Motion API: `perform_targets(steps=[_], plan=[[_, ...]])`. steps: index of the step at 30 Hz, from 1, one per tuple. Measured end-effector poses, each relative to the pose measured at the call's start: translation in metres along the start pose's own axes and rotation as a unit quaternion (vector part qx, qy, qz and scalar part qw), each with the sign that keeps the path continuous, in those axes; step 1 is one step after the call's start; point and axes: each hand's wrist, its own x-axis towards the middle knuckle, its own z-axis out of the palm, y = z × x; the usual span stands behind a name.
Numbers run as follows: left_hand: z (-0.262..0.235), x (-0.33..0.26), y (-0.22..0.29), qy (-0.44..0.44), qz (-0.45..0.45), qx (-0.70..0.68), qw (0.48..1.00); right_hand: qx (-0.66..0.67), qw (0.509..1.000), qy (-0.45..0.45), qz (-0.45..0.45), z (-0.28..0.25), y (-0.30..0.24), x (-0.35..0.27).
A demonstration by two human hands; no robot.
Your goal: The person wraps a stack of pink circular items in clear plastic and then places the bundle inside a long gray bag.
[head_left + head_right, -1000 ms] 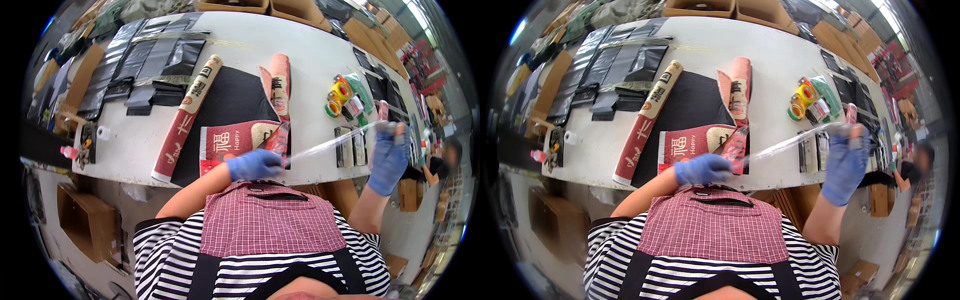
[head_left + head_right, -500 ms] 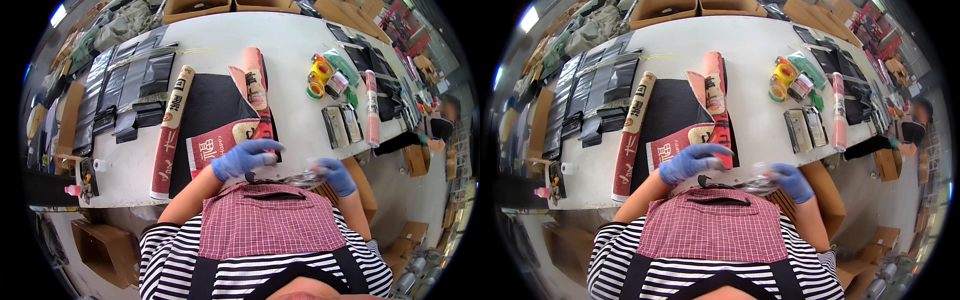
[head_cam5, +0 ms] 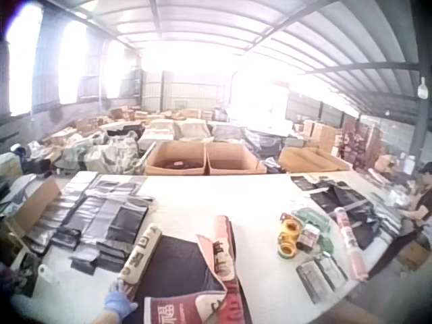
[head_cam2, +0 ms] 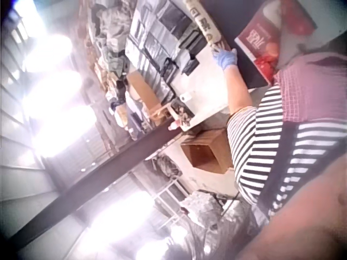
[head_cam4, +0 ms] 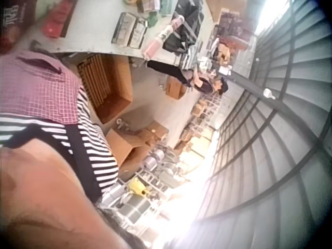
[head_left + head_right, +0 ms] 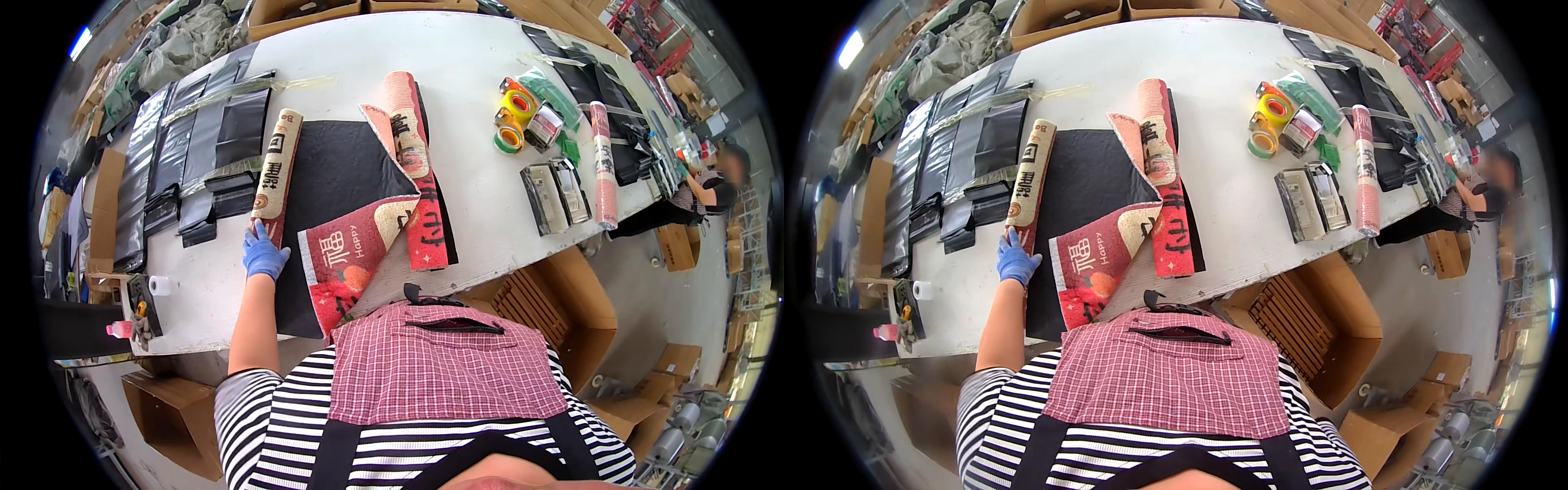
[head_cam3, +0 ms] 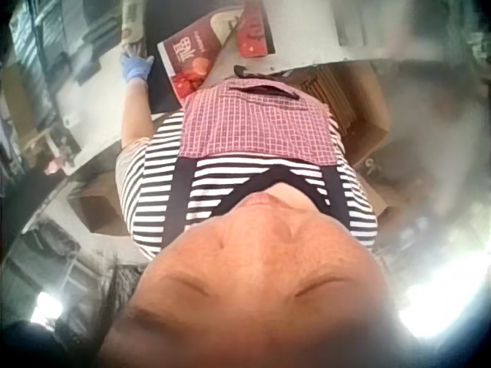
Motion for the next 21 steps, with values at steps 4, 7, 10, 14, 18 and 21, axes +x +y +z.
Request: perform_targets(steps=[4,7,10,14,18,21], plan=[[-0.017,0.001,-0.024,-0.031,-0.056,-0.025,0.998,0.141,0.963,-0.088,-0.210,0.041,-0.138,-0.004],[-0.023,0.009,-0.019,-0.010,-0.045,-0.047,0.998,0.249,0.934,-0.137,-0.215,0.010,-0.298,0.020],[-0.038,0.005,-0.014,0.005,0.028,-0.150,0.988,0.100,0.956,-0.115,-0.252,0.034,-0.395,0.038],[-0.049,-0.015,-0.031,0.111,0.072,-0.328,0.935,-0.072,0.912,-0.086,-0.394,0.053,-0.461,0.067],[-0.074,-0.046,-0.042,0.132,0.135,-0.691,0.698,-0.161,0.752,0.047,-0.638,-0.011,-0.549,0.125],[-0.109,-0.040,0.069,0.165,0.173,-0.817,0.524,-0.166,0.789,0.214,-0.552,-0.178,-0.599,0.279]])
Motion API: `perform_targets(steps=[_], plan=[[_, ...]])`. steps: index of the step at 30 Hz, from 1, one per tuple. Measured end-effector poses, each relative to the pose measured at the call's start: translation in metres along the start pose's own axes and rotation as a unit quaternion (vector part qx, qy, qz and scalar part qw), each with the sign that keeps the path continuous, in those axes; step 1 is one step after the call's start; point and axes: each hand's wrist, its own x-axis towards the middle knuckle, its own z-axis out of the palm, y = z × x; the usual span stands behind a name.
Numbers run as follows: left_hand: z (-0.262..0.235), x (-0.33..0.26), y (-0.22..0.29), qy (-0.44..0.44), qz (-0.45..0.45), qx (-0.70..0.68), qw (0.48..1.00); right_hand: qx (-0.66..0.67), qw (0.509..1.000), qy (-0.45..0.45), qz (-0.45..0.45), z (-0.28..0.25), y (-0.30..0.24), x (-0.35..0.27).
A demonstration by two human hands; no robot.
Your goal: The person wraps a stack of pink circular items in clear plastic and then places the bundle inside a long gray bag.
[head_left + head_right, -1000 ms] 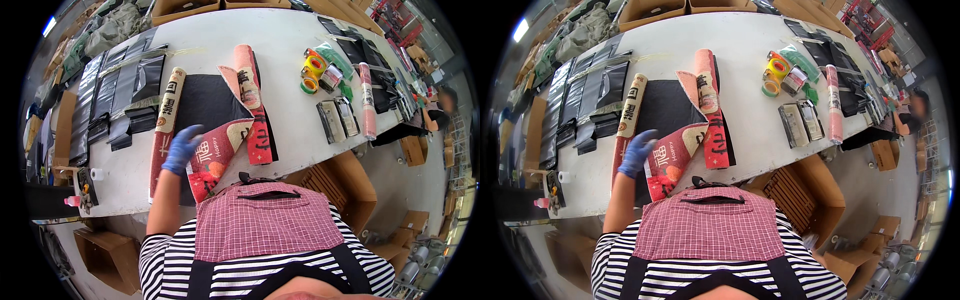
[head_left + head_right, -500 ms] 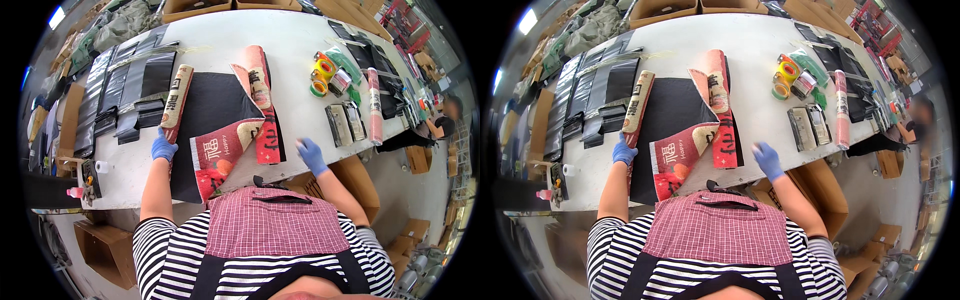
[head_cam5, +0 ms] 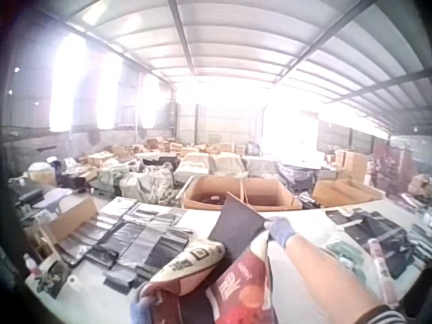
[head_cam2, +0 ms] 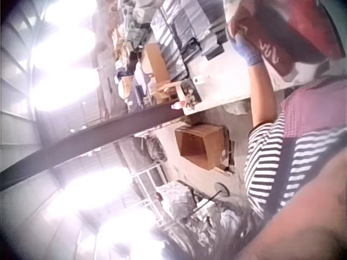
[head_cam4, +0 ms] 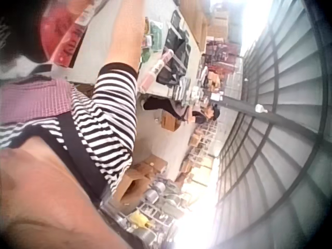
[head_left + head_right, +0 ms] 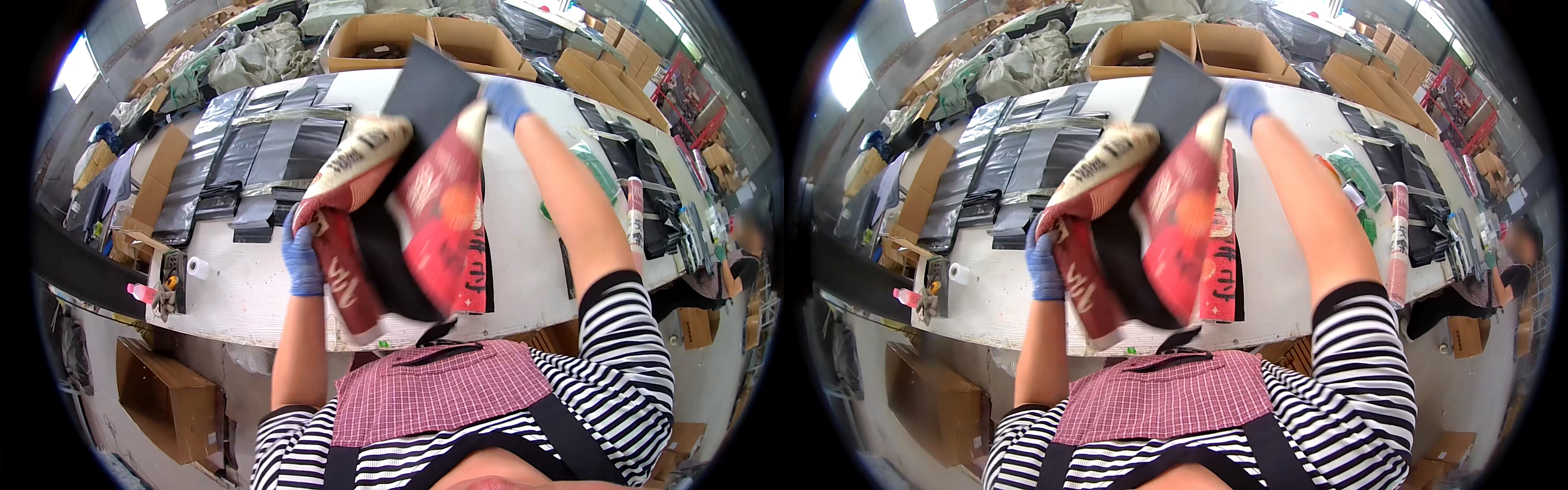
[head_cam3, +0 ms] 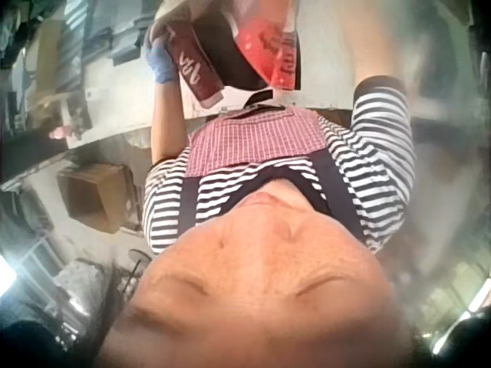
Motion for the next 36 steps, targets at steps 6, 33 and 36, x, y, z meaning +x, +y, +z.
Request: perform_targets(steps=[6,33,36], plan=[[0.043,-0.089,-0.048,-0.065,-0.339,-0.047,0.937,0.553,0.800,0.205,0.108,-0.093,-0.104,0.045],[0.116,0.093,-0.134,-0.471,0.102,0.551,0.682,0.427,0.809,-0.176,0.363,0.125,-0.231,-0.371],[0.130,0.108,-0.107,-0.448,0.099,0.572,0.680,0.198,0.866,-0.249,0.387,0.107,-0.270,-0.312]])
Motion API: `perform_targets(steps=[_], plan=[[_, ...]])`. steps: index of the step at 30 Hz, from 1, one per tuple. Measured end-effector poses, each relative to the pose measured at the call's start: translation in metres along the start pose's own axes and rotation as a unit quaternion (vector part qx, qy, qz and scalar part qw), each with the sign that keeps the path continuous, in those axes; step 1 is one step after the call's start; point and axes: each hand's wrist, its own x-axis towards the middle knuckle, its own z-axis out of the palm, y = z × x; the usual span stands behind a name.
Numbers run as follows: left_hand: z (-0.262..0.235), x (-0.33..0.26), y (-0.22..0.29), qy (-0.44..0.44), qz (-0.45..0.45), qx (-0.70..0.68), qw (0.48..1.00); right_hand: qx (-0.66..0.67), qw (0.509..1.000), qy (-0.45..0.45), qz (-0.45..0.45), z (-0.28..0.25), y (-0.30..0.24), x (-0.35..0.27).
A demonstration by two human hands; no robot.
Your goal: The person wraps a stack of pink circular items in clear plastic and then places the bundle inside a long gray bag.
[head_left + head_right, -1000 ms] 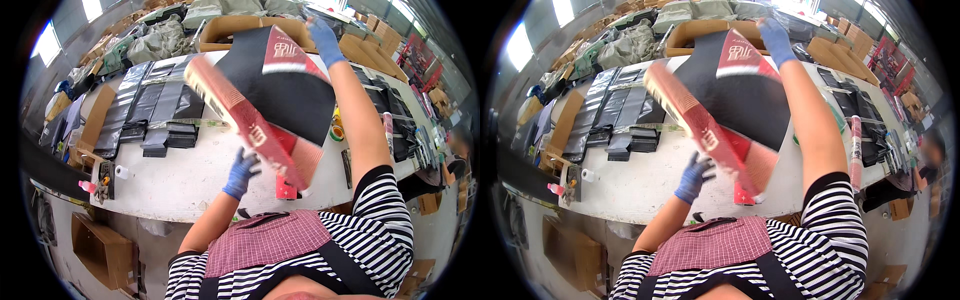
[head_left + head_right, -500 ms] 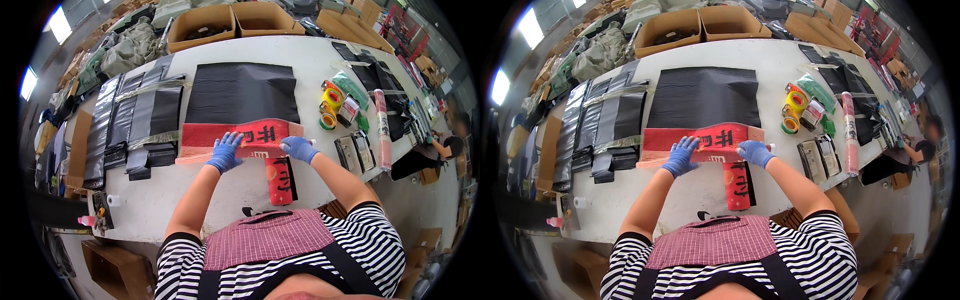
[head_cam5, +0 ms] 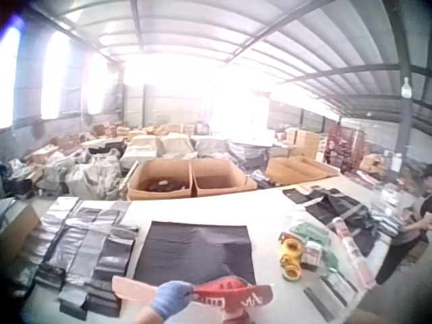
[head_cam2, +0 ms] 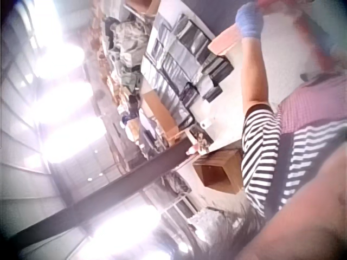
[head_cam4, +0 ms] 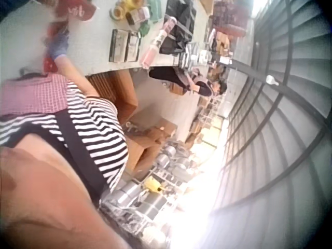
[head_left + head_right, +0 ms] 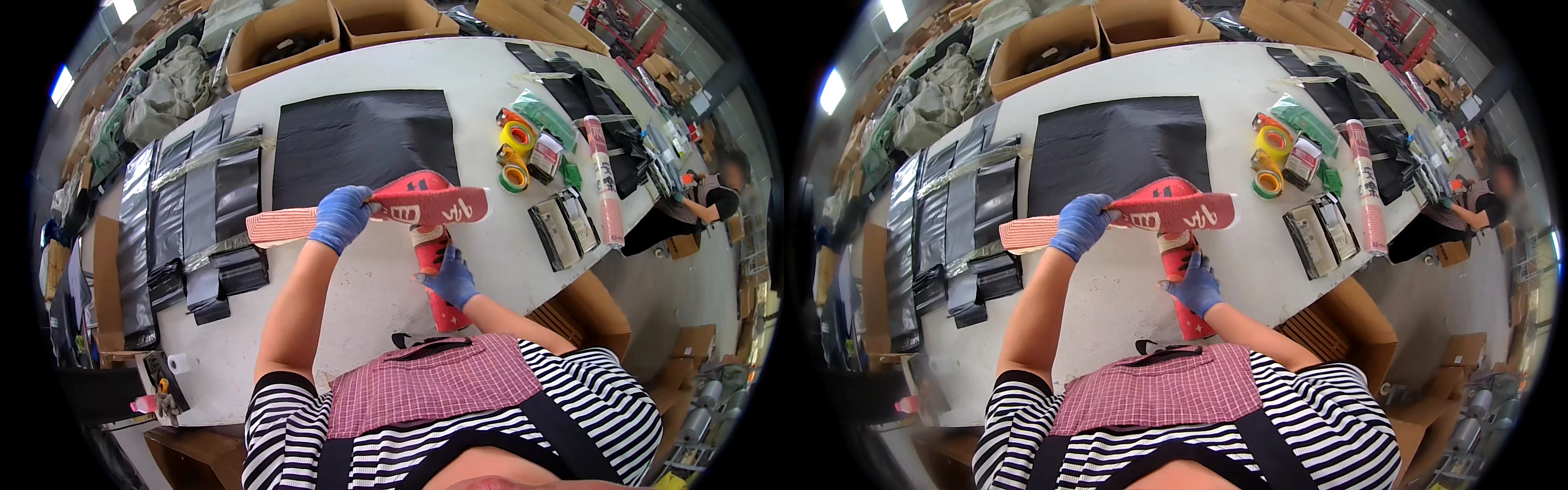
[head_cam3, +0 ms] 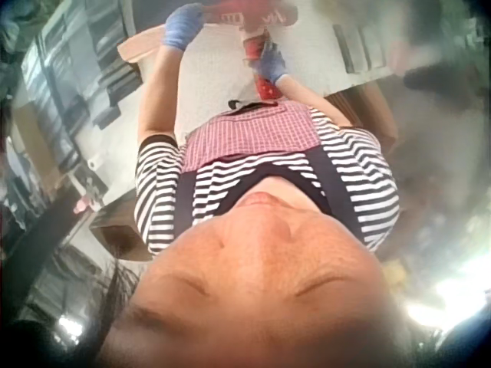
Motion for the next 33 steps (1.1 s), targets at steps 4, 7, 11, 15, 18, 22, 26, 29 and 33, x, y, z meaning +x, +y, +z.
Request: perform_targets(steps=[4,7,11,15,18,22,26,29,33], plan=[[-0.017,-0.001,0.004,0.086,0.057,0.018,0.995,0.032,0.999,-0.018,0.001,-0.009,0.024,0.020],[-0.020,-0.042,0.018,0.051,0.090,0.102,0.989,0.079,0.992,-0.077,-0.061,-0.069,0.075,-0.017],[0.058,-0.125,0.020,-0.072,0.098,0.130,0.984,0.032,0.995,-0.077,-0.048,-0.079,0.187,-0.122],[0.112,-0.180,0.006,-0.224,0.001,0.098,0.970,-0.108,0.993,-0.036,-0.012,-0.042,0.193,-0.147],[0.101,-0.172,0.015,-0.178,-0.021,0.156,0.971,-0.182,0.983,0.036,0.015,-0.042,0.176,-0.133],[0.119,-0.191,-0.002,-0.209,-0.081,0.170,0.960,0.081,0.996,0.019,-0.030,-0.063,0.182,-0.125],[0.125,-0.200,-0.011,-0.183,-0.069,0.164,0.967,0.180,0.982,-0.050,0.003,-0.126,0.206,-0.164],[0.129,-0.208,-0.016,-0.179,-0.067,0.155,0.969,0.364,0.926,-0.082,0.057,-0.171,0.223,-0.196],[0.131,-0.211,-0.016,-0.167,-0.061,0.144,0.973,0.167,0.982,-0.039,0.081,-0.261,0.222,-0.224]])
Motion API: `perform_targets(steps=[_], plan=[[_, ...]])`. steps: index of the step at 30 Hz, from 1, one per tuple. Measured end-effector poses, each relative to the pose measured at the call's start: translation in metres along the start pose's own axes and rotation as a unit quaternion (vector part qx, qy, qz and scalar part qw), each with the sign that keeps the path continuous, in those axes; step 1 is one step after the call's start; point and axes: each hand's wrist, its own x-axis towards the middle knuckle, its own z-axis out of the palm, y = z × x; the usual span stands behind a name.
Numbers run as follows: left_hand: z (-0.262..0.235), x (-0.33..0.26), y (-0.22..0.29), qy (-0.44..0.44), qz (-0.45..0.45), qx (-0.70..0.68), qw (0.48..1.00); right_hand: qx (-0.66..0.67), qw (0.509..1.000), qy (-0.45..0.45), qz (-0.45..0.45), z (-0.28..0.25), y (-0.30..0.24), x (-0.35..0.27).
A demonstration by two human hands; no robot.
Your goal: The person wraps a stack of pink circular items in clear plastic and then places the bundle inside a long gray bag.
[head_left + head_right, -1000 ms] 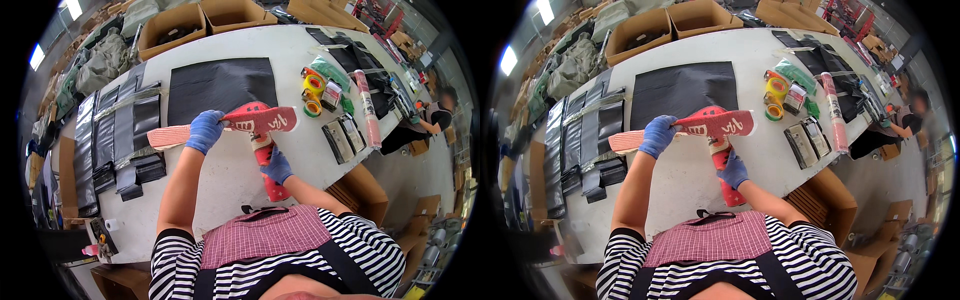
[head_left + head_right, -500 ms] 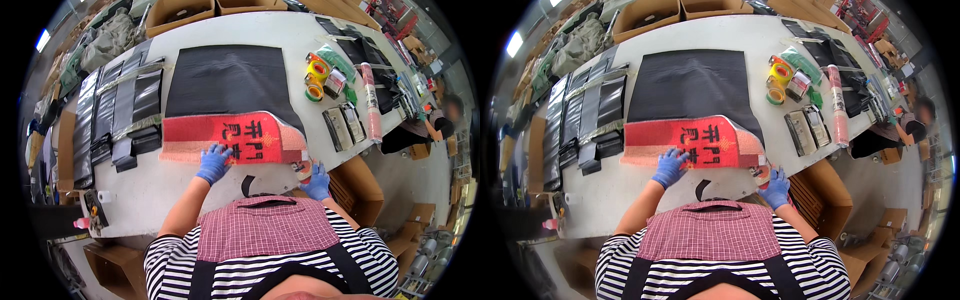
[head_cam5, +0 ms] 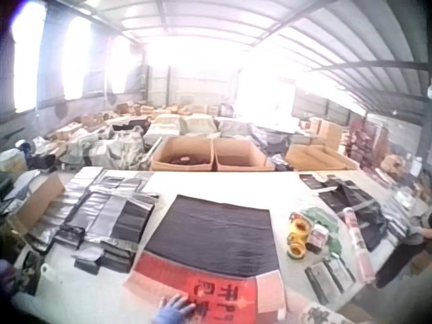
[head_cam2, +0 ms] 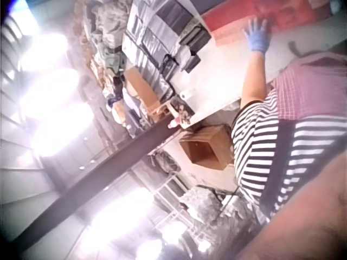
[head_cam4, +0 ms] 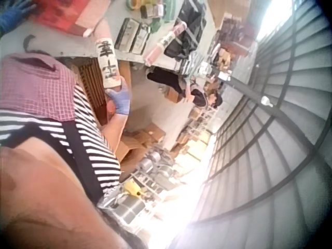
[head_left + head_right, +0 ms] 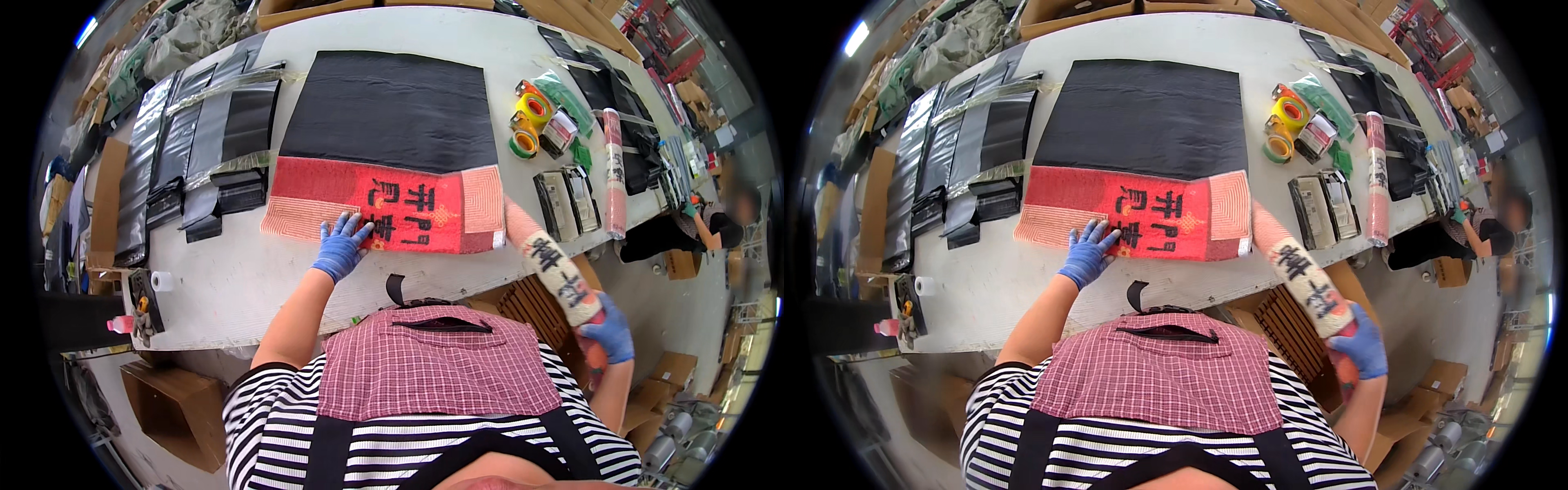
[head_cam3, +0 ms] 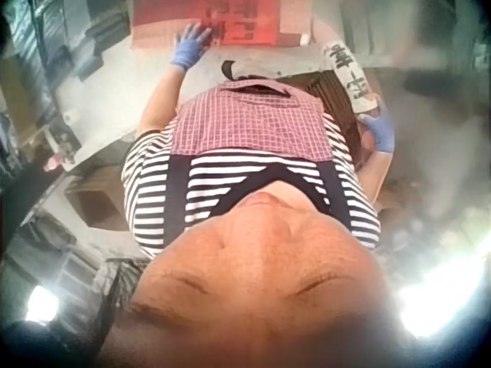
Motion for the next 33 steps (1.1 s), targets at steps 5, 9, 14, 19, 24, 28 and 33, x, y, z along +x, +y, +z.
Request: perform_targets(steps=[5,9,14,19,24,28,33], plan=[[0.002,-0.002,0.000,0.033,0.013,-0.012,0.999,-0.060,0.995,0.082,-0.026,-0.061,-0.049,-0.031],[0.000,-0.007,-0.003,0.039,0.017,-0.012,0.999,-0.026,0.988,0.130,-0.074,-0.070,-0.077,-0.030],[-0.004,-0.020,-0.021,0.070,-0.059,0.002,0.996,0.061,0.970,0.090,-0.218,-0.022,-0.140,0.026],[-0.002,-0.049,-0.046,0.095,-0.091,0.010,0.991,-0.036,0.893,0.005,-0.449,0.085,-0.188,0.133],[0.017,-0.057,-0.043,0.152,-0.062,-0.001,0.986,-0.110,0.869,-0.169,-0.451,0.245,-0.178,0.195],[0.032,-0.066,-0.048,0.184,-0.064,-0.007,0.981,-0.269,0.854,-0.176,-0.409,0.280,-0.186,0.185],[0.032,-0.067,-0.052,0.258,-0.033,-0.021,0.965,-0.297,0.838,-0.204,-0.410,0.275,-0.198,0.190]])
